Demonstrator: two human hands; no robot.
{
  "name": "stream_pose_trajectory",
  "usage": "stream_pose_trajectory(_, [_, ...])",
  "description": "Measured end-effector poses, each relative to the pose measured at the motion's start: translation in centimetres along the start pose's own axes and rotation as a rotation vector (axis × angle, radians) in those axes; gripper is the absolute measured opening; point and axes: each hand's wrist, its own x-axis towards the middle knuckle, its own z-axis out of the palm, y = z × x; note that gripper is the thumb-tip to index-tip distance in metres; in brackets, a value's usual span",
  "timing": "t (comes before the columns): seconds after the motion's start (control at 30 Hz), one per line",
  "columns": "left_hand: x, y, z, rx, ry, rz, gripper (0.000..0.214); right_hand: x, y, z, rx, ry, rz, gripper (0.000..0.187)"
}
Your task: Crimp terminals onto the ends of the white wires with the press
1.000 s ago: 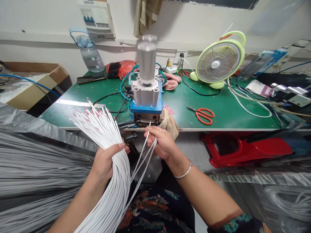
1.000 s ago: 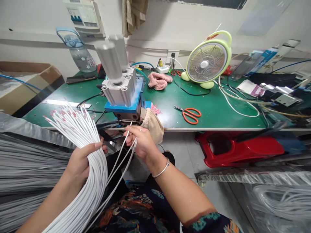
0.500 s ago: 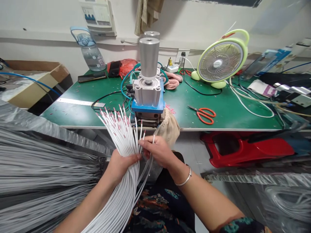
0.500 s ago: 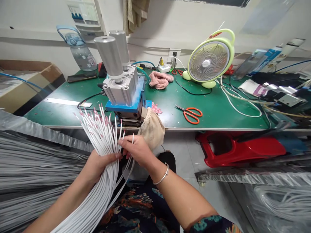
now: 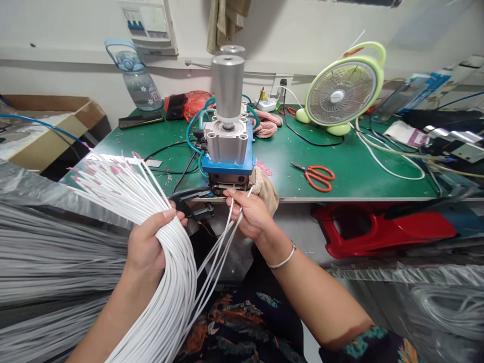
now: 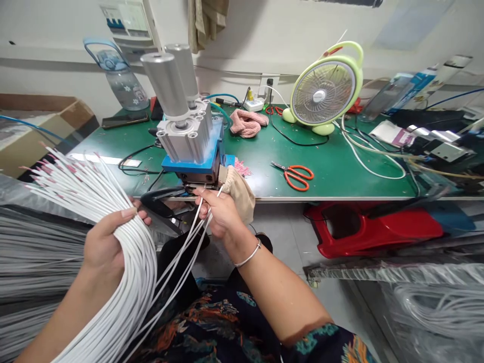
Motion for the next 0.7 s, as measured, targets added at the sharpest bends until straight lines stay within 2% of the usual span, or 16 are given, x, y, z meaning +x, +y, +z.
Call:
stream_pose_trajectory(0.13, [-0.1, -0.5, -0.2, -0.020, 0.012, -0.056, 0.016, 0.1, 0.4, -1.0, -0.047, -0.087, -0.036, 0.023])
stream_pose_trajectory(0.27, [-0.7, -1.8, -0.9, 0.027, -0.111, -0.096, 0.021, -1.3, 0.3, -2.0, -0.191, -0.221, -0.011, 0.023])
stream_pose_trajectory(0.37, [-1.2, -3.0, -1.5, 0.139, -0.175, -0.137, 0.021, -2.6, 0.2, -2.0, -0.259, -0.265, 0.002, 0.023])
stream_pose_trajectory(0.47, [-1.7, -4.2, -1.5, 0.259, -0.261, -0.124, 0.027, -3.2, 0.6, -1.4, -0.229, -0.248, 0.028, 0.025])
stream_pose_trajectory(0.57, [-1.7, -4.7, -1.4, 0.332, -0.336, -0.051, 0.036, -2.8, 1.2, -0.7, -0.269, -0.177, 0.015, 0.023])
stream_pose_trajectory(0.7, [-1.2, -3.8, -1.6, 0.248, -0.224, -0.090, 0.020, -1.8, 0.9, -0.1, -0.166, -0.051, -0.009, 0.023])
